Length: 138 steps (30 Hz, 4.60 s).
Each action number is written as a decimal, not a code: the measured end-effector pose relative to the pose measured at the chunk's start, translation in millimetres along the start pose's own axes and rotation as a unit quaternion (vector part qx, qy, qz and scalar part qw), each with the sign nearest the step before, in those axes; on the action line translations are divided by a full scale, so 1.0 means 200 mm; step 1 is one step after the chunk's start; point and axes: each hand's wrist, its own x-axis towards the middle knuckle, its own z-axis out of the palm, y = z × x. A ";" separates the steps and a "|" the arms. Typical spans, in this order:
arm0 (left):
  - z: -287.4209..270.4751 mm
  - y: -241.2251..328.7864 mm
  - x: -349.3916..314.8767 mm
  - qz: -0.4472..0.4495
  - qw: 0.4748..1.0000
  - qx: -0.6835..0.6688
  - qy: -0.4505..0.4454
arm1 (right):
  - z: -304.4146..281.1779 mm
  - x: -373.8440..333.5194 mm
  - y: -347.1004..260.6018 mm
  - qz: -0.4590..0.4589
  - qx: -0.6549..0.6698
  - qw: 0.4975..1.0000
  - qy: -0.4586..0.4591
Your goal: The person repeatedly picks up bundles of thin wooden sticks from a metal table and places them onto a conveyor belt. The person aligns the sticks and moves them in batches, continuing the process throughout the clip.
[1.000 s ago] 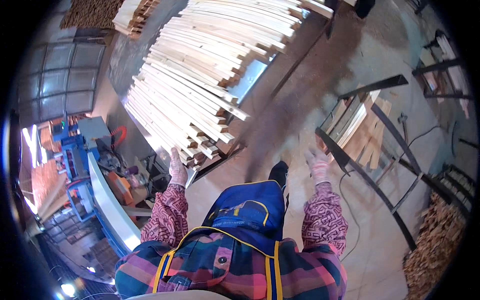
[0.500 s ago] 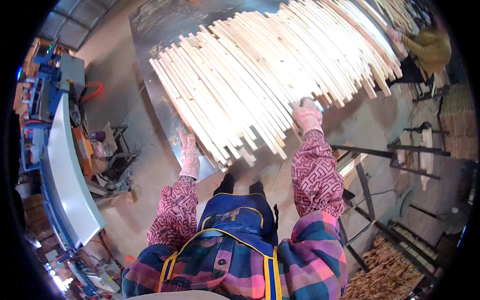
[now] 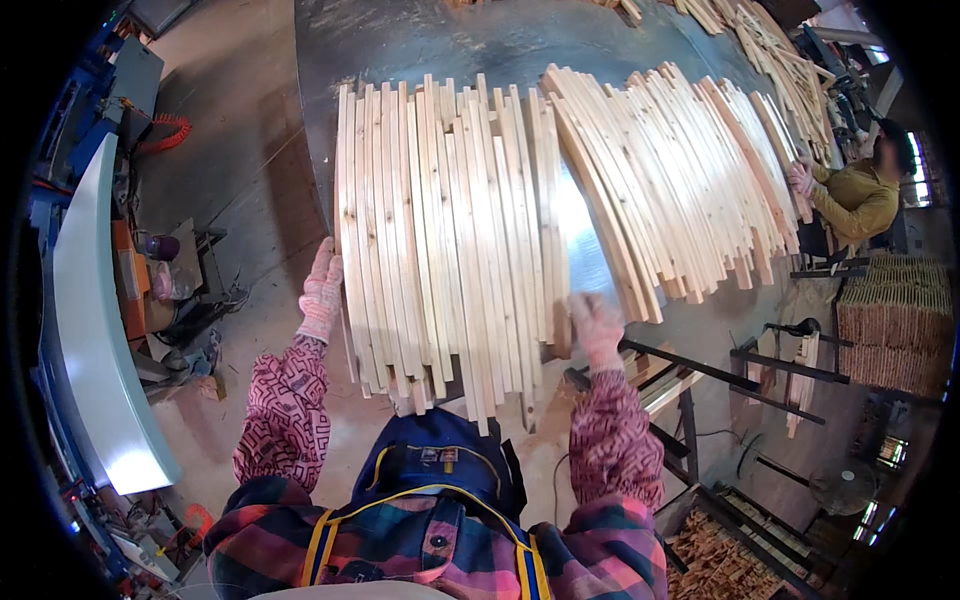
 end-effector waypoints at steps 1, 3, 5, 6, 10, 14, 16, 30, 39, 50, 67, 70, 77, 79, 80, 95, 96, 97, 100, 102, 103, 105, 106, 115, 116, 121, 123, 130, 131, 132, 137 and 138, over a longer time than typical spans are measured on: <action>-0.01 -0.04 0.01 0.021 0.971 0.239 0.011 | 0.03 0.09 -0.06 -0.021 0.067 0.996 0.056; 0.03 -0.13 0.04 0.075 0.969 0.223 0.073 | 0.08 0.21 -0.18 -0.025 0.103 0.989 0.101; 0.04 -0.20 0.04 0.046 0.951 0.301 0.047 | 0.13 0.25 -0.26 -0.060 0.006 0.994 0.094; 0.04 -0.21 0.03 0.026 0.918 0.395 -0.005 | 0.15 0.27 -0.29 -0.086 -0.036 0.992 0.085; 0.02 -0.14 0.04 -0.053 0.927 0.361 -0.090 | 0.18 0.31 -0.26 -0.033 0.038 0.999 -0.017; 0.07 -0.03 -0.10 -0.237 0.967 0.088 0.035 | 0.21 0.32 -0.18 -0.012 0.126 0.985 -0.119; 0.04 -0.05 -0.31 -0.264 0.959 0.099 0.015 | 0.21 0.16 -0.09 0.029 0.310 0.935 -0.168; 0.02 -0.29 -1.80 -0.282 0.932 -0.228 0.018 | 0.06 -0.68 0.65 0.098 0.361 0.864 -0.337; -0.04 -0.50 -1.81 -0.290 0.890 -0.349 -0.032 | 0.03 -0.74 0.61 0.031 0.323 0.890 -0.319; 0.06 -0.38 -1.74 -0.129 0.872 -0.470 -0.049 | 0.05 -0.55 0.72 -0.016 0.406 0.887 -0.218; -1.18 0.14 -1.38 0.068 0.935 -0.139 0.321 | 0.68 -0.38 -1.15 -0.266 0.321 0.793 -0.444; -1.48 0.06 -1.21 0.054 0.898 0.051 0.433 | 0.88 -0.43 -1.45 -0.413 0.232 0.797 -0.375; -1.88 -0.11 -1.13 0.089 0.921 -0.009 0.378 | 1.32 -0.26 -1.64 -0.229 0.396 0.765 -0.454; -1.90 -0.08 -1.14 0.106 0.927 -0.029 0.358 | 1.30 -0.24 -1.67 -0.289 0.398 0.712 -0.502; -1.92 -0.07 -1.14 0.117 0.933 -0.059 0.336 | 1.28 -0.25 -1.68 -0.306 0.373 0.746 -0.459; -3.83 -0.21 -0.88 0.064 0.935 -0.225 0.267 | 2.02 -1.64 -3.16 -0.378 0.226 0.831 -0.340; -3.99 -0.23 -0.90 0.039 0.921 -0.294 0.254 | 2.07 -1.79 -3.27 -0.349 0.224 0.847 -0.333; -4.15 -0.27 -0.91 0.047 0.892 -0.385 0.234 | 2.14 -1.95 -3.41 -0.340 0.225 0.855 -0.321; -4.84 -0.37 -0.90 0.060 0.957 -0.126 0.255 | 2.47 -2.37 -3.82 -0.270 0.213 0.883 -0.320; -5.28 -0.41 -0.99 0.025 0.962 -0.165 0.214 | 2.70 -2.61 -3.97 -0.241 0.260 0.866 -0.354; -5.44 -0.40 -1.04 0.002 0.978 -0.104 0.183 | 2.80 -2.71 -4.00 -0.244 0.311 0.838 -0.377; -5.77 -0.33 -1.13 0.020 0.967 0.143 0.210 | 3.06 -2.96 -4.08 -0.256 0.383 0.806 -0.372; -5.92 -0.28 -1.19 0.030 0.878 0.407 0.251 | 3.18 -3.06 -4.15 -0.241 0.391 0.827 -0.324; -6.41 -0.35 -1.27 0.075 0.936 0.304 0.158 | 3.16 -3.49 -4.51 -0.311 -0.306 0.894 -0.102; -6.41 -0.38 -1.27 0.084 0.933 0.314 0.154 | 3.14 -3.51 -4.51 -0.312 -0.293 0.900 -0.082; -6.34 -0.41 -1.29 0.128 0.945 0.234 0.188 | 3.31 -3.73 -4.38 -0.419 0.043 0.902 0.096; -6.29 -0.39 -1.31 0.138 0.961 0.146 0.192 | 3.41 -3.82 -4.37 -0.377 0.125 0.918 0.005; -6.27 -0.34 -1.27 0.040 0.946 -0.246 0.208 | 3.43 -3.91 -4.46 -0.244 0.404 0.840 -0.267; -6.28 -0.32 -1.27 0.017 0.928 -0.292 0.232 | 3.42 -3.90 -4.46 -0.239 0.427 0.819 -0.299; -6.28 -0.28 -1.27 -0.014 0.947 -0.260 0.190 | 3.40 -3.88 -4.45 -0.228 0.449 0.791 -0.346; -6.18 -0.13 -1.37 -0.041 0.989 0.107 0.091 | 3.38 -3.73 -4.37 -0.152 0.445 0.756 -0.455; -6.16 -0.11 -1.38 -0.036 0.987 0.128 0.095 | 3.38 -3.70 -4.35 -0.260 0.464 0.710 -0.462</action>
